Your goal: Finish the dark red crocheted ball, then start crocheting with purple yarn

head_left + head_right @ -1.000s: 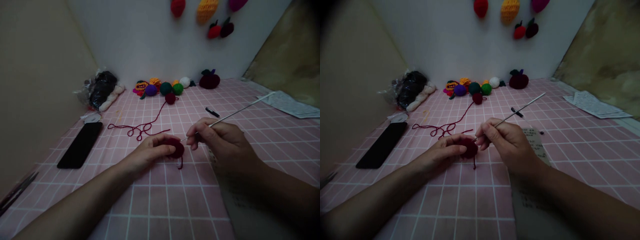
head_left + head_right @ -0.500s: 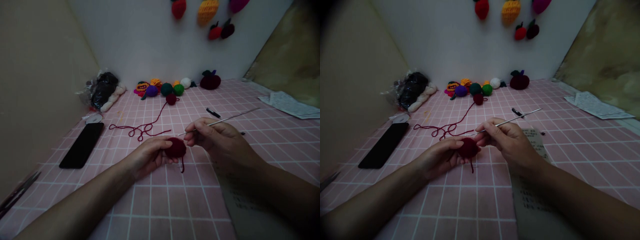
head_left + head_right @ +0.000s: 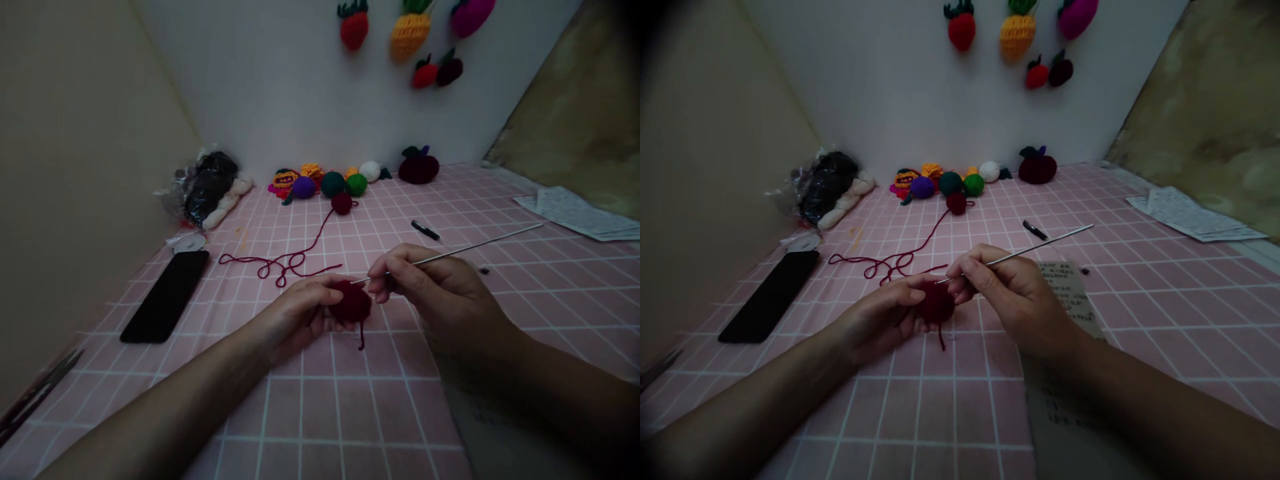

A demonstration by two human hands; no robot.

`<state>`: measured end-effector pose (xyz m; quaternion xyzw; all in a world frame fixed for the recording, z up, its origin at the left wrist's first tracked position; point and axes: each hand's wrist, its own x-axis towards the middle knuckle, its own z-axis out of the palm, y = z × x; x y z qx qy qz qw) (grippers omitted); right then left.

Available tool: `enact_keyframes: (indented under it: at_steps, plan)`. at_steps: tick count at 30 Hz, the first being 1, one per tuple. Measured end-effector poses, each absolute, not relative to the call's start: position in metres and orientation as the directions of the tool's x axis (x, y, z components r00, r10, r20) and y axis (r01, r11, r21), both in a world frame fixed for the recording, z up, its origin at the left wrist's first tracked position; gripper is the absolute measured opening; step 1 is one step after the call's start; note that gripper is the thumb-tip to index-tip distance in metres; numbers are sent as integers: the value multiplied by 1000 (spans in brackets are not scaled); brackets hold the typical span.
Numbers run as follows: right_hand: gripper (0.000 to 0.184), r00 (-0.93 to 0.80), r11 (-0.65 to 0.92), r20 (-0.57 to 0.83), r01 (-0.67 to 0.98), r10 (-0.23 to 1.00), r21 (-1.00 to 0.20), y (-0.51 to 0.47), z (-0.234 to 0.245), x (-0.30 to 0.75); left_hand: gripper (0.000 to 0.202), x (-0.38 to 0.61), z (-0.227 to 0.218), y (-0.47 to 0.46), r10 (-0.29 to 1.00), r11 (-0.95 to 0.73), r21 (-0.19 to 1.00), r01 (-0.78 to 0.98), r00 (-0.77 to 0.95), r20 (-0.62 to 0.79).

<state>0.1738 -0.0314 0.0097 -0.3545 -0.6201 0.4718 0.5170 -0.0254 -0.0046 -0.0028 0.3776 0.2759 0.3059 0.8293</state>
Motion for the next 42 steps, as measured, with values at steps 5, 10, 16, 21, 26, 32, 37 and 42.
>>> enact_keyframes:
  at_steps: [5, 10, 16, 21, 26, 32, 37, 42]
  plan:
    - [22, -201, 326, 328, -46, 923, -944, -32, 11, 174, 41, -25, -2, -5, 723, 532, 797, -287, 644, -250]
    - [21, -208, 342, 339, -20, 918, -939, -33, 12, 173, 38, -24, 0, -5, 719, 549, 783, -292, 642, -264]
    - [22, -206, 356, 347, 5, 915, -935, -34, 12, 173, 37, -24, 0, -5, 711, 554, 784, -279, 648, -272]
    - [22, -228, 363, 347, 31, 910, -931, -33, 11, 174, 35, -24, 0, -5, 708, 549, 790, -272, 653, -267]
    - [23, -238, 385, 367, 34, 900, -922, -32, 12, 174, 35, -23, -3, -4, 703, 538, 800, -264, 665, -253]
    - [25, -234, 376, 357, 40, 904, -926, -32, 12, 175, 36, -24, -3, -4, 721, 523, 809, -266, 644, -255]
    - [25, -241, 373, 345, 84, 907, -924, -32, 12, 175, 36, -24, -6, -4, 722, 501, 827, -255, 649, -238]
    - [31, -336, 369, 301, 159, 892, -916, -32, 15, 175, 31, -25, -12, -5, 726, 434, 874, -219, 659, -196]
